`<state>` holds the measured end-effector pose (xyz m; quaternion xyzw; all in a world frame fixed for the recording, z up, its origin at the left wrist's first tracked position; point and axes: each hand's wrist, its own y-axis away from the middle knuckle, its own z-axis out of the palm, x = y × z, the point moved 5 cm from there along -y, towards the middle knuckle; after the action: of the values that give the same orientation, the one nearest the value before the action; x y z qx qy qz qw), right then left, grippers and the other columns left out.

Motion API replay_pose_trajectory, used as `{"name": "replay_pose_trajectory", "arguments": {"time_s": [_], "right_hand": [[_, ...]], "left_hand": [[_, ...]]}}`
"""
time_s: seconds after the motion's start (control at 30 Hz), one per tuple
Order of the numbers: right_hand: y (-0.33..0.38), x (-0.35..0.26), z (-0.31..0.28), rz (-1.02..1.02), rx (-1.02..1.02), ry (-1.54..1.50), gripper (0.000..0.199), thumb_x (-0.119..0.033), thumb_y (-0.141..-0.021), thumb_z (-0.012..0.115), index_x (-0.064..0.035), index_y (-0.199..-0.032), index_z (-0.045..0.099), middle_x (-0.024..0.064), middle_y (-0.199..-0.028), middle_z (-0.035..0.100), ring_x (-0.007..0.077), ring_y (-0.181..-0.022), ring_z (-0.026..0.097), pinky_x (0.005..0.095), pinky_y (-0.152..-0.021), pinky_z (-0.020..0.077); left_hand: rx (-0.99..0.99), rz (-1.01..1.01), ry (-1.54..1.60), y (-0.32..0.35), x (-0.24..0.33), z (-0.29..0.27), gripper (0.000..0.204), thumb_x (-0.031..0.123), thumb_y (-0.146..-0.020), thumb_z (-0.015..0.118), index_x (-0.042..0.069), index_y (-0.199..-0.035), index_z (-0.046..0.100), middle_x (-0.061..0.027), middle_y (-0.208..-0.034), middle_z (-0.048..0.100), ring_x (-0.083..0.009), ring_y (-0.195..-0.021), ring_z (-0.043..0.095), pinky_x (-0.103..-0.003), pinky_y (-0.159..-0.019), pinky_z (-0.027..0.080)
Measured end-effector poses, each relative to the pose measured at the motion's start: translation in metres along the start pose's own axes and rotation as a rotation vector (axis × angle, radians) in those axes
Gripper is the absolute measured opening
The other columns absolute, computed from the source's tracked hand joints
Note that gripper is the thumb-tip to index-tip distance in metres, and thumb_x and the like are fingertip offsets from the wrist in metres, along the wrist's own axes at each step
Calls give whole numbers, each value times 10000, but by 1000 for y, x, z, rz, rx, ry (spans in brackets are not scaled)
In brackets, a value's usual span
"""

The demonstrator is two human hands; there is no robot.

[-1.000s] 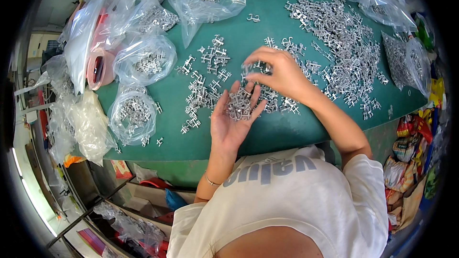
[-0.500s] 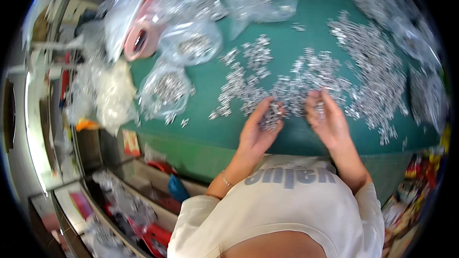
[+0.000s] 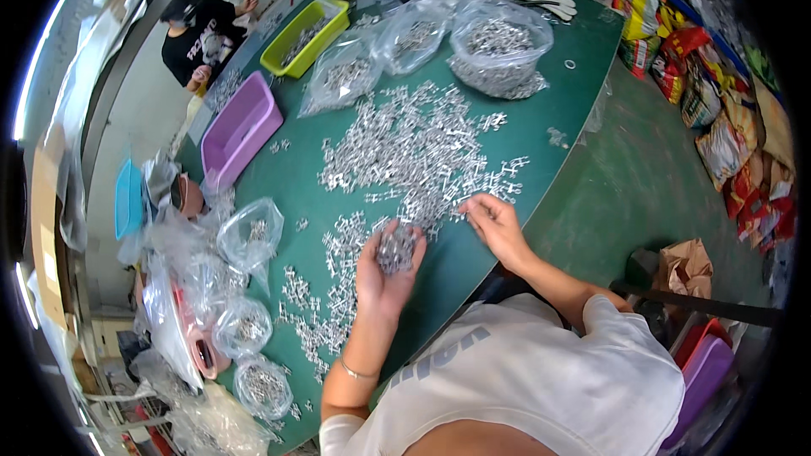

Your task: The person sorts through a large pile of silver-colored hardware components by hand on a green workbench, picking up individual pieces and placing them into a clear plastic bag.

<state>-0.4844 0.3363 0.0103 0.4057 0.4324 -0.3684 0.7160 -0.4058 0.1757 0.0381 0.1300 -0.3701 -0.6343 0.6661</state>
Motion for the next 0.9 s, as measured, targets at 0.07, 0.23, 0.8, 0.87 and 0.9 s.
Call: {"name": "replay_pose_trajectory", "arguments": {"time_s": [0.07, 0.23, 0.8, 0.87, 0.9], "right_hand": [[-7, -3, -25, -373, 170, 306, 172, -125, -883, 526, 21, -819, 591, 31, -659, 547, 93, -568, 480, 248, -503, 371], [6, -15, -20, -695, 190, 622, 43, -22, -792, 598, 20, -783, 595, 103, -674, 572, 187, -534, 539, 288, -477, 407], [1, -16, -24, -772, 272, 705, 47, -25, -779, 606, 1, -817, 594, 117, -711, 578, 275, -543, 559, 340, -482, 441], [0, -19, -23, -745, 275, 706, 52, -20, -780, 605, 4, -824, 594, 121, -716, 581, 273, -546, 560, 337, -488, 444], [-1, -17, -21, -730, 283, 679, 56, -20, -779, 607, 2, -830, 596, 118, -712, 580, 259, -538, 556, 330, -487, 441]], "left_hand": [[-98, 7, -104, -22, -5, 55, 344, 222, -926, 378, -21, -1161, 441, -217, -1071, 521, -338, -1041, 505, -470, -934, 416], [-429, 244, -253, -83, -9, 199, 374, 284, -944, 348, -6, -1154, 454, -174, -1087, 499, -284, -1003, 498, -460, -924, 404], [-529, 323, -700, -137, -41, 291, 539, 355, -882, 464, -46, -1237, 399, -148, -1347, 321, -272, -1273, 253, -491, -1063, 62], [-611, 381, -703, -127, -38, 289, 497, 326, -878, 476, -21, -1233, 441, -147, -1317, 377, -260, -1252, 291, -437, -1062, 126], [-625, 410, -770, -129, -33, 288, 468, 304, -878, 481, -11, -1223, 460, -142, -1309, 391, -252, -1244, 303, -423, -1057, 157]]}}
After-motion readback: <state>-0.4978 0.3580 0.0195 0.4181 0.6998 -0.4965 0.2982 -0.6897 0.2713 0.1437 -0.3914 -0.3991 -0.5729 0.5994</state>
